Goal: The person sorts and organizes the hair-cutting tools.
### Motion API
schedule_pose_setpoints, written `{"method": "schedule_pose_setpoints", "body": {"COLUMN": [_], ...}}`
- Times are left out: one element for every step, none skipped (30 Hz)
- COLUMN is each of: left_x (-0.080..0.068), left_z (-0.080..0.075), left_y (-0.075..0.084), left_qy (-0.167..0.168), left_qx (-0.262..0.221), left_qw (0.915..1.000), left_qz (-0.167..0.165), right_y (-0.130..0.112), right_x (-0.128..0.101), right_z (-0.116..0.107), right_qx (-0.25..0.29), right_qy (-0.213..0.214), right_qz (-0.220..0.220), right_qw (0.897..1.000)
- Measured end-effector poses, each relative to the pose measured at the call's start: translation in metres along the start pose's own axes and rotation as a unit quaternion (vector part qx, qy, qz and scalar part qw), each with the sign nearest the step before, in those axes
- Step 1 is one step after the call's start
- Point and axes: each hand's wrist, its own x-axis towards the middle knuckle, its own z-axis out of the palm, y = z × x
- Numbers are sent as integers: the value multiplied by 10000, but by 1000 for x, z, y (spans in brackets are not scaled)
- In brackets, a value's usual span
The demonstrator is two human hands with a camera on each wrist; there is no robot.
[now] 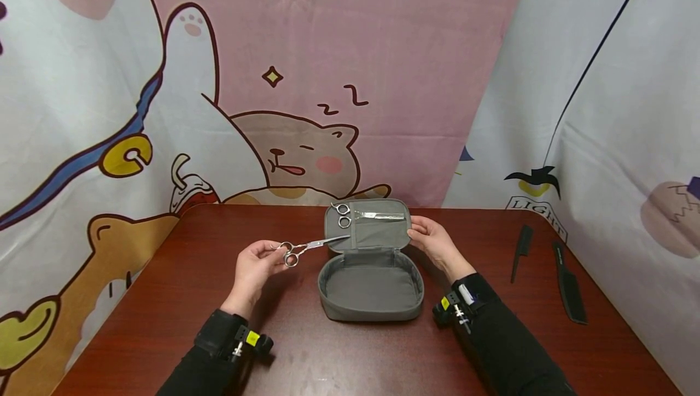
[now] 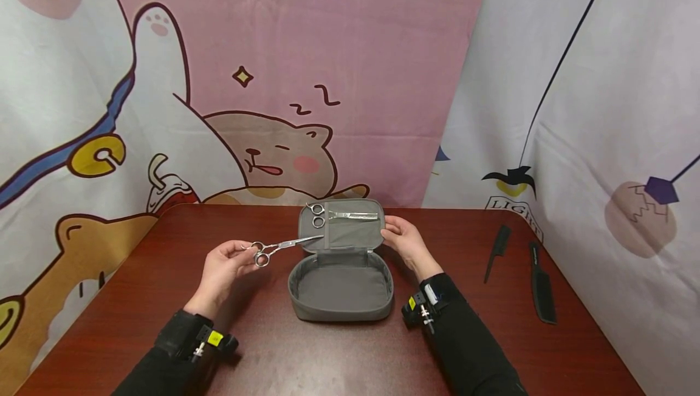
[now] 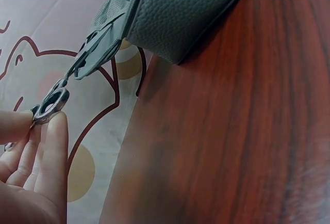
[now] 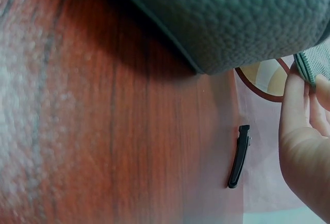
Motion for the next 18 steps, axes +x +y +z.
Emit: {"method": "schedule_pose_setpoints", "body": {"left_x": [1,2,3,4,5,6,7,8,10,11,12,13,14,15,16,16,18,19], "left_z": [0,0,0,0,0,0,0,0,1,1,1,1,2,2,2,2,2,2], "left_y": [1,1,1,2,2,2,2,2,2,2,2,2,2,2,1,1,0,-1], "left_qy": [-26,-56,-84,-107,-122,-162,-180,-202,-221,-238,-255,-269,-252,-252,-250,-234,-219,-215], "left_qx": [8,12,3,2,-21,-18,-28,-37,-46,-36,-29,-11,-12,-10,-6,-2,-5,-19], "left_qw": [10000,10000,9999,9999,9999,9998,9998,9997,9997,9996,9995,9995,9995,9994,9994,9994,9994,9995], "left_qz": [-22,-45,-64,-82,-102,-106,-112,-123,-134,-153,-167,-181,-215,-236,-250,-261,-258,-248], "right_y": [0,0,0,0,0,0,0,0,0,0,-1,-1,-1,-1,-1,-1,-1,-1], "right_x": [0,0,0,0,0,0,-1,-1,-1,-1,-2,-2,-2,-2,-2,-2,-2,-2], "right_z": [0,0,0,0,0,0,0,0,0,0,0,0,0,0,0,0,0,-1], "right_qx": [-1,-2,-10,4,-8,-13,-22,-36,-54,-74,-98,-135,-158,-193,-212,-226,-234,-237], "right_qy": [-4,-5,-1,13,12,11,11,16,21,28,34,54,69,78,84,86,92,92], "right_qz": [-9,-11,-16,-9,-18,-18,-18,-13,-13,-7,-2,9,19,18,11,8,6,-5], "right_qw": [10000,10000,10000,10000,10000,10000,10000,10000,10000,10000,9999,9999,9998,9998,9997,9997,9997,9997]}}
